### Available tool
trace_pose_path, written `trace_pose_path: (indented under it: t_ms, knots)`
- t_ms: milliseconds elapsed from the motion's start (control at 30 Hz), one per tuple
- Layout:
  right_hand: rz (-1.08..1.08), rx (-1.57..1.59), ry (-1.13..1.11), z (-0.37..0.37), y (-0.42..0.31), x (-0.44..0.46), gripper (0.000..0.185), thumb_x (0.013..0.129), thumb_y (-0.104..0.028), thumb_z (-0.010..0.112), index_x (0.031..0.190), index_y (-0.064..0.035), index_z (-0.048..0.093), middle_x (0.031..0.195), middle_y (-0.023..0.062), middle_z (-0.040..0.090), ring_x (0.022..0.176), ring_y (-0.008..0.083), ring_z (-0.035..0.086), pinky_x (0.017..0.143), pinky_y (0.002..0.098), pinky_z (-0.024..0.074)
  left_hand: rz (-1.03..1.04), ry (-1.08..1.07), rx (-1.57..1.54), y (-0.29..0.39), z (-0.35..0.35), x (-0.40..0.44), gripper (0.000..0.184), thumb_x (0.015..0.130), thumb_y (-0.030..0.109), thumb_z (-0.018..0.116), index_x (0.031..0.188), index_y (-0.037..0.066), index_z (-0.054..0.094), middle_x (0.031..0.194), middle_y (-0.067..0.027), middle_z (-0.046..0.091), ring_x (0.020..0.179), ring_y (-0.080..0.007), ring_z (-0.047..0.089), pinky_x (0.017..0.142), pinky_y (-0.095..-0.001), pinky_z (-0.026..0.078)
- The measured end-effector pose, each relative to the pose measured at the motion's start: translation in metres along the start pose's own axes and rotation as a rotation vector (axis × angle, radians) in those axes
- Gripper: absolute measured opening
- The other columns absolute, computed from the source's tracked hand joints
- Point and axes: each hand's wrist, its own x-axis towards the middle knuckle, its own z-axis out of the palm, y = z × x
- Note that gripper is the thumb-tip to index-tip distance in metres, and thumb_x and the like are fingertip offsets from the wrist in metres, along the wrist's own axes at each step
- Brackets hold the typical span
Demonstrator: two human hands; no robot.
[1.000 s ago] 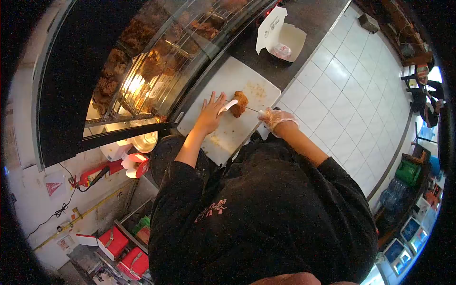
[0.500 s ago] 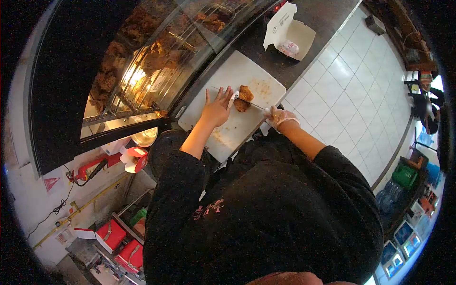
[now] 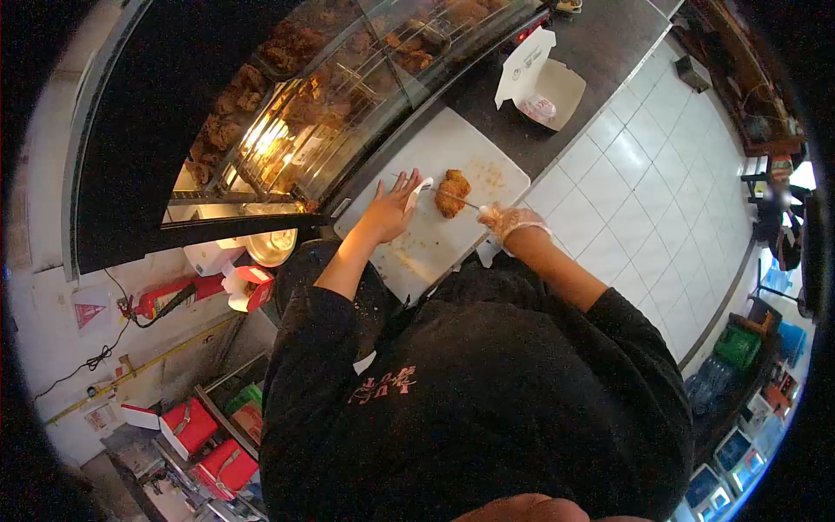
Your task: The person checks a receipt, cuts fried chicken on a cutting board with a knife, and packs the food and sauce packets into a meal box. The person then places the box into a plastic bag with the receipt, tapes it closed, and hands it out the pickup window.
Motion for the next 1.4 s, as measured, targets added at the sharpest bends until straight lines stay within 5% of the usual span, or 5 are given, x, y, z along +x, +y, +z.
trace_pose_path:
  t_ms: [833,1033,1200,1300,1400]
  knots:
    - [-0.030,-0.074,0.094,0.036,0.021,0.032,0.051,0.102,-0.056,0.039,0.126,-0.0119,0.051,0.106,0.0245,0.070,0.100,0.0398,0.069,0.081,0.0521,0.0541,-0.156,-0.161,0.169,0.009,0.003,0.027,0.063,0.107,0.029,0.028,0.162,0.014,0.004,0.170,0.0006,0.000,0.156,-0.0272,0.008,0.122,-0.0619,0.006]
    - [-0.009,-0.092,0.009,0.005,0.006,0.017,0.041,0.103,-0.051,0.038,0.122,-0.0199,0.057,0.116,0.0178,0.070,0.102,0.0386,0.069,0.083,0.0503,0.0544,-0.123,-0.072,-0.125,-0.002,0.005,-0.001,0.060,0.107,0.028,0.027,0.163,0.016,0.007,0.170,-0.0014,0.003,0.156,-0.0279,0.010,0.123,-0.0589,0.011]
    - [-0.373,-0.279,0.083,0.002,0.009,0.004,0.034,0.102,-0.044,0.041,0.124,-0.0226,0.055,0.110,0.0164,0.069,0.101,0.0366,0.069,0.081,0.0497,0.0555,-0.105,0.039,-0.038,0.007,0.008,-0.018,0.061,0.106,0.028,0.030,0.163,0.017,0.008,0.170,-0.0032,0.004,0.156,-0.0298,0.009,0.122,-0.0585,0.014]
    - [-0.087,-0.148,0.028,0.003,-0.001,-0.002,0.029,0.103,-0.037,0.039,0.126,-0.0242,0.052,0.111,0.0145,0.068,0.100,0.0365,0.070,0.081,0.0491,0.0569,-0.172,0.016,-0.123,0.013,0.027,-0.023,0.062,0.106,0.029,0.031,0.163,0.017,0.007,0.170,-0.0030,0.002,0.156,-0.0301,0.008,0.122,-0.0585,0.014]
    - [-0.349,-0.227,0.077,0.016,0.012,0.011,0.034,0.104,-0.043,0.037,0.127,-0.0230,0.053,0.114,0.0143,0.070,0.100,0.0373,0.070,0.082,0.0494,0.0564,-0.196,0.017,-0.167,0.010,0.037,-0.019,0.063,0.106,0.029,0.031,0.163,0.017,0.006,0.170,-0.0025,0.000,0.156,-0.0301,0.008,0.122,-0.0586,0.014]
